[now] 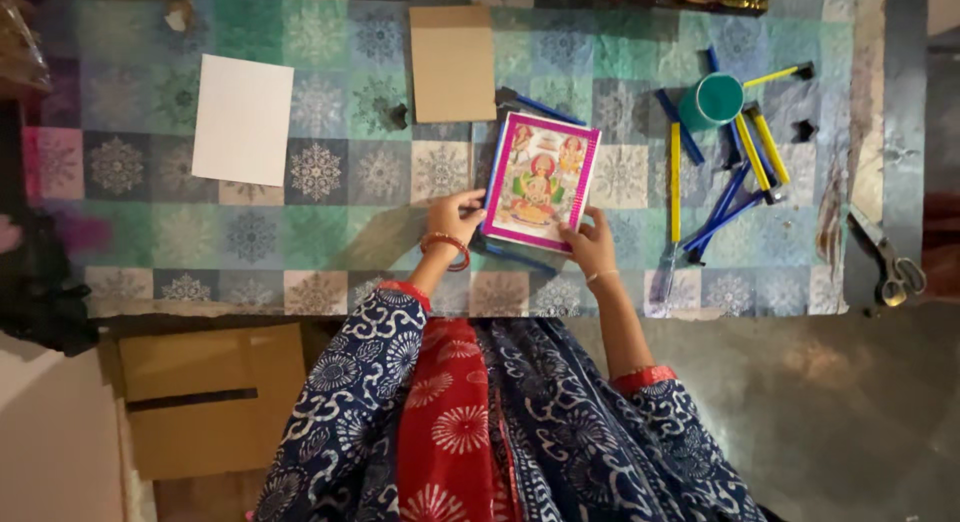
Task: The person places a pink beaded frame border over a printed religious picture on the table, aligns it, and positions blue and yellow frame sticks around the edges of the picture, pressing and adjusting them to fit. They repeatedly reposition the picture and border pieces to line them up.
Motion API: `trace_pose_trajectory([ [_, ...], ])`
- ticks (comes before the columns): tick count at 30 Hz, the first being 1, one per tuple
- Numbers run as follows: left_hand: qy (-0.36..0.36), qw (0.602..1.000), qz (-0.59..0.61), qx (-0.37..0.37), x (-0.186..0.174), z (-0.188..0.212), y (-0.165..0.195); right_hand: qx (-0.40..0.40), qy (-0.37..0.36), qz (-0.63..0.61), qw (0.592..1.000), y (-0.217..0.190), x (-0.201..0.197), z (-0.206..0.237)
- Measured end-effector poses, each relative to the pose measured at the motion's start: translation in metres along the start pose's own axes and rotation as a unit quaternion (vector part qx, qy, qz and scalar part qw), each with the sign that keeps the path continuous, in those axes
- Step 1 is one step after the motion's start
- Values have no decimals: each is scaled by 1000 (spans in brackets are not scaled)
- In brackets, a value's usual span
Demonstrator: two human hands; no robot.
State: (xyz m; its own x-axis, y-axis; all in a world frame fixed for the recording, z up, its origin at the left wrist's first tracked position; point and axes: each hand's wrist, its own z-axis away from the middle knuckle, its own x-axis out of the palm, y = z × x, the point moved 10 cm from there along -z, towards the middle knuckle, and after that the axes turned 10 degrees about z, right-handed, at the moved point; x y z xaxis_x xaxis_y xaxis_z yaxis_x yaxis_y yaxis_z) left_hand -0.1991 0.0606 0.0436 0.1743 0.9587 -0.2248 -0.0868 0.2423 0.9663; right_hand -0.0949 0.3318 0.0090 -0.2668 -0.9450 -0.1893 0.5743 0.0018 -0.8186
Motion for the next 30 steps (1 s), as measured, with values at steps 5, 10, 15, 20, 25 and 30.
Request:
trace_pose_trajectory([
  [5, -28, 1000, 4, -14, 3, 3, 0, -40, -1, -38, 998, -14, 2, 2],
  [10, -34, 999, 24, -12, 3, -1, 2, -23, 6, -57, 998, -19, 2, 6],
  [15, -41, 999, 13, -7, 2, 1, 13, -72, -6, -73, 995, -28, 5, 9],
  [20, 12, 998, -60, 3, -3, -29, 38, -67, 9, -75, 995, -28, 7, 8],
  [25, 13, 996, -50, 73, 10, -73, 71, -41, 12, -69, 997, -28, 8, 11],
  [30, 15, 997, -50, 53, 12, -73, 71, -65, 16, -50, 997, -35, 7, 15],
])
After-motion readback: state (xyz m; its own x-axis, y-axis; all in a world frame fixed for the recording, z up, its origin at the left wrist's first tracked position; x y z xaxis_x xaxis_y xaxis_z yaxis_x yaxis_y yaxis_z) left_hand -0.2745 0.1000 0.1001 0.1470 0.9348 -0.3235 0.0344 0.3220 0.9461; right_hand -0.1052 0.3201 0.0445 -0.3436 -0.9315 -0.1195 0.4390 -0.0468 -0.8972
